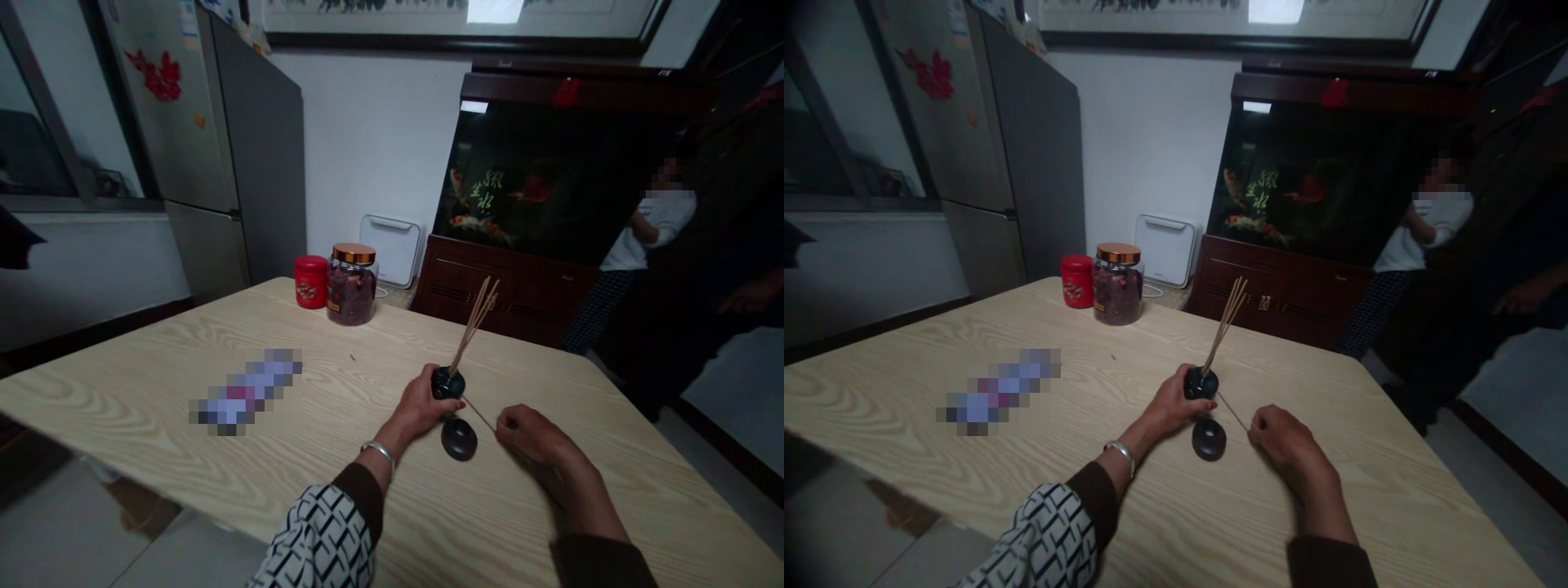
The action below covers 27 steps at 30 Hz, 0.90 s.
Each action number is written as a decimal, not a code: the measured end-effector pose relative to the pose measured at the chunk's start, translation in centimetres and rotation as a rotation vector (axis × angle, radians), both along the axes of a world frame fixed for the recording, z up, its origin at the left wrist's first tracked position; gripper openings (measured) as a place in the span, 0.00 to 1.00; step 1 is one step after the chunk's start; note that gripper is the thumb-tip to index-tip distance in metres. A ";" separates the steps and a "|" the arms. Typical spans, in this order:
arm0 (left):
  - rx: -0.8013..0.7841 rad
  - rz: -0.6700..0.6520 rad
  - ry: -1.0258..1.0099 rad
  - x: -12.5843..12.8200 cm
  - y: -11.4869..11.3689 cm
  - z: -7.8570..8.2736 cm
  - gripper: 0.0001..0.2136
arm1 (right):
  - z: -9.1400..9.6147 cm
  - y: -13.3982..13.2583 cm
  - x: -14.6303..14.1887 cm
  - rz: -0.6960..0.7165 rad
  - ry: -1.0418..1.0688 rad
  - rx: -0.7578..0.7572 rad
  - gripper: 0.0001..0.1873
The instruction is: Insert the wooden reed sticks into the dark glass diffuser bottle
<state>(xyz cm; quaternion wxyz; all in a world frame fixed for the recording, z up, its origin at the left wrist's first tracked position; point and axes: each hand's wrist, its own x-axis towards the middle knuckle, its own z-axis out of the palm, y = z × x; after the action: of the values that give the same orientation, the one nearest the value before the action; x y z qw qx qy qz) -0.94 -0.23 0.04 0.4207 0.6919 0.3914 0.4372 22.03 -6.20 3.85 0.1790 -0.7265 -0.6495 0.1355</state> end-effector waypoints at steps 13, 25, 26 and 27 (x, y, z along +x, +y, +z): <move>-0.003 0.001 -0.011 0.0 0.2 -0.1 0.31 | 3.7 0.7 -2.2 -0.172 1.276 0.714 0.24; 0.026 0.007 0.000 0.1 0.4 -0.5 0.31 | 4.6 1.3 -7.8 -0.082 1.051 0.958 0.13; 0.024 0.011 0.003 0.1 0.4 -0.5 0.31 | 4.5 1.4 -8.0 -0.074 1.017 0.955 0.13; 0.022 0.015 0.006 0.1 0.4 -0.5 0.31 | 4.5 1.4 -8.1 -0.066 0.986 0.954 0.13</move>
<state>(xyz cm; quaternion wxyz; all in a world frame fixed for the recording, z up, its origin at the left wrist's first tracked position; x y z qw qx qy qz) -0.86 0.14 -0.48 0.4084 0.6949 0.3930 0.4426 13.95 -4.75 8.34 0.7581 -0.4410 -0.4583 0.1442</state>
